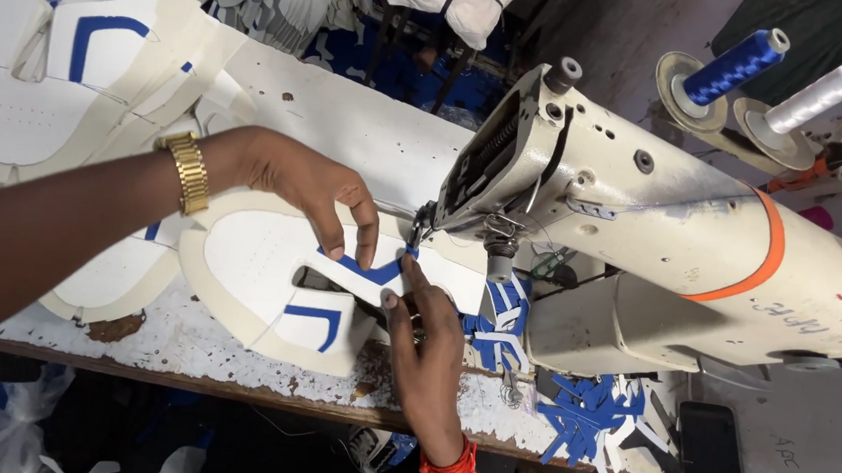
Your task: The person sews white shoe parts with blue stripes using a sewing machine, then cuts the thread with scissors. They repeat this process for multiple shoe parts, stacking the finished pieces on the table.
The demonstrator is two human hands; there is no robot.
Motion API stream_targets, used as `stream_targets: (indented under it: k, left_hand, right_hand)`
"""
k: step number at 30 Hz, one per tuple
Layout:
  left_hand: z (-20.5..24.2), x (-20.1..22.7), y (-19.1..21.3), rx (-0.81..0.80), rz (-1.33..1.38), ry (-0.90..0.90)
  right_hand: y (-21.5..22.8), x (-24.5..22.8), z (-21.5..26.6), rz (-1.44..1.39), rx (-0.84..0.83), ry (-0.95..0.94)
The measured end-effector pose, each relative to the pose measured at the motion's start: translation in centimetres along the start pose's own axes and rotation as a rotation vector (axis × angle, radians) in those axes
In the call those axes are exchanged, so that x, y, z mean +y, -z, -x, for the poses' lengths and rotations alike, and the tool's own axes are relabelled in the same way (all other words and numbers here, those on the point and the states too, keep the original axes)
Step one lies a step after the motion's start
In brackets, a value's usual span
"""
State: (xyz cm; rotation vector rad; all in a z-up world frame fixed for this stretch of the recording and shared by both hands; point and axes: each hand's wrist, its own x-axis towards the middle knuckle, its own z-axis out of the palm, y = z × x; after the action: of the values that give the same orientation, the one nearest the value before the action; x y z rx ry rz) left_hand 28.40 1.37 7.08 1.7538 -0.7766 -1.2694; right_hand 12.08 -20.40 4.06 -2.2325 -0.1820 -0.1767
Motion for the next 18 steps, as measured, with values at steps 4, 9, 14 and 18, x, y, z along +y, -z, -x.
stream_targets:
  k: [4, 9, 14, 18]
  left_hand:
    - [-0.3, 0.2, 0.8, -0.043, -0.007, 0.018]
    - [0.2, -0.4, 0.2, 0.039, 0.004, 0.012]
    - [1.1, -0.1, -3.3, 0.241, 0.095, 0.021]
    - [0.5, -1.3, -6.7, 0.477, 0.267, -0.039]
  right_hand:
    - [-0.2, -0.2, 0.1, 0.049, -0.012, 0.012]
    - [-0.2, 0.0, -0.2, 0.114, -0.017, 0.050]
    - [0.5, 0.3, -0.6, 0.181, -0.040, 0.067]
    - [1.3, 1.1, -0.6, 0.175, -0.046, 0.133]
